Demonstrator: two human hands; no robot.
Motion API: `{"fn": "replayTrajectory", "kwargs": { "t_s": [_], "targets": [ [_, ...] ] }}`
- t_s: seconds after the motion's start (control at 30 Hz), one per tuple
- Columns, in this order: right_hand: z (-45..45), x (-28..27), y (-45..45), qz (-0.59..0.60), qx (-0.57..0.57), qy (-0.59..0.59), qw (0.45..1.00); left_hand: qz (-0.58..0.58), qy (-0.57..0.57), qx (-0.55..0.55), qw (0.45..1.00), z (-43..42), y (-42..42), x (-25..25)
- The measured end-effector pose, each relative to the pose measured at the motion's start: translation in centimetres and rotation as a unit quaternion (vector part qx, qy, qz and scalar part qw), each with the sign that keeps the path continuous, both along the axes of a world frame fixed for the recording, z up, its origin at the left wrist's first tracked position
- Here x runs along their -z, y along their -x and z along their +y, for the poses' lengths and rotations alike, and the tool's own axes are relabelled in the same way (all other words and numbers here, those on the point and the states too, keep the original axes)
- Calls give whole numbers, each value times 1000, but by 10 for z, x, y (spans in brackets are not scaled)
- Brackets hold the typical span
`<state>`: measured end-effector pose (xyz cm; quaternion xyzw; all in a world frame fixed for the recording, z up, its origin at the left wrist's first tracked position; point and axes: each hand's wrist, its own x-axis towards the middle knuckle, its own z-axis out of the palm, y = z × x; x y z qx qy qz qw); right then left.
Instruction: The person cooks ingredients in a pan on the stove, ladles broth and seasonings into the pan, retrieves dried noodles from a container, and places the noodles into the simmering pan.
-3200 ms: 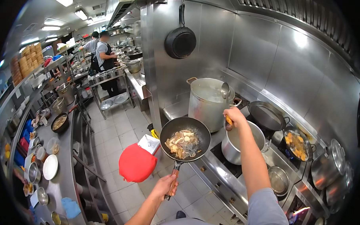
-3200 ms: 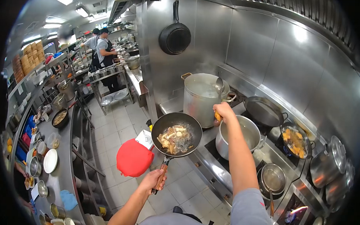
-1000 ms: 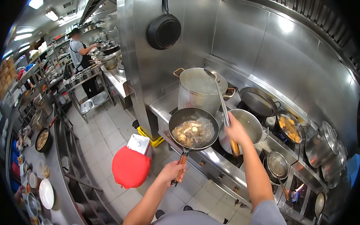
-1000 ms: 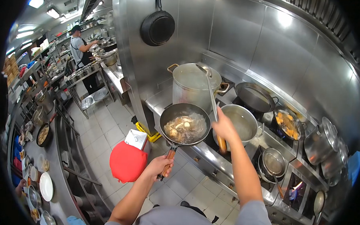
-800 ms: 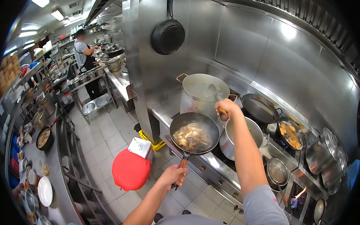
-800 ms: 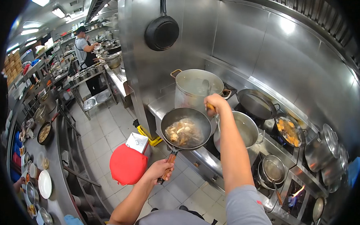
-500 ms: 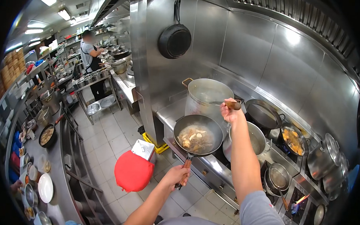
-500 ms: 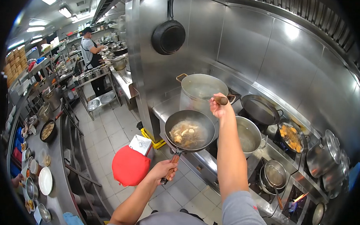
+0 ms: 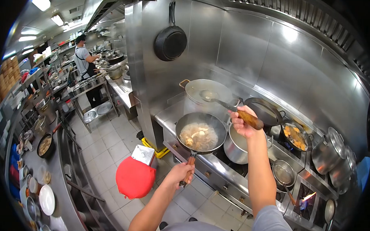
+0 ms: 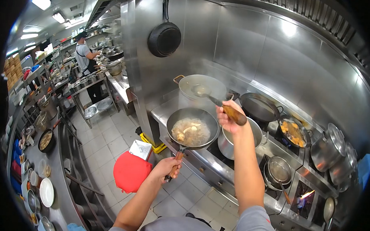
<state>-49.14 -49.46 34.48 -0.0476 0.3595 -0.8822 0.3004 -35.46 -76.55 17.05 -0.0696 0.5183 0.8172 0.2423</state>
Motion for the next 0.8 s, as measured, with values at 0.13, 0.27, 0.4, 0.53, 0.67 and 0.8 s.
{"fn": "replayTrajectory", "kwargs": {
  "t_s": [0.13,0.27,0.4,0.53,0.67,0.8],
  "targets": [
    [16,12,-58,28,-38,8,999,7,-8,2,1000,1,0,0],
    [36,51,-106,16,-46,-11,999,11,-9,11,1000,1,-8,-5],
    [42,80,-162,41,37,-189,980,-14,-20,6,1000,0,-17,-6],
    [39,91,-197,76,-30,-344,935,-29,-5,11,999,-2,-20,9],
    [51,117,-187,194,6,-488,851,-23,2,3,1000,-2,-20,22],
    [36,111,-126,349,165,-587,712,-8,-4,1,1000,-3,-21,23]
  ]
}}
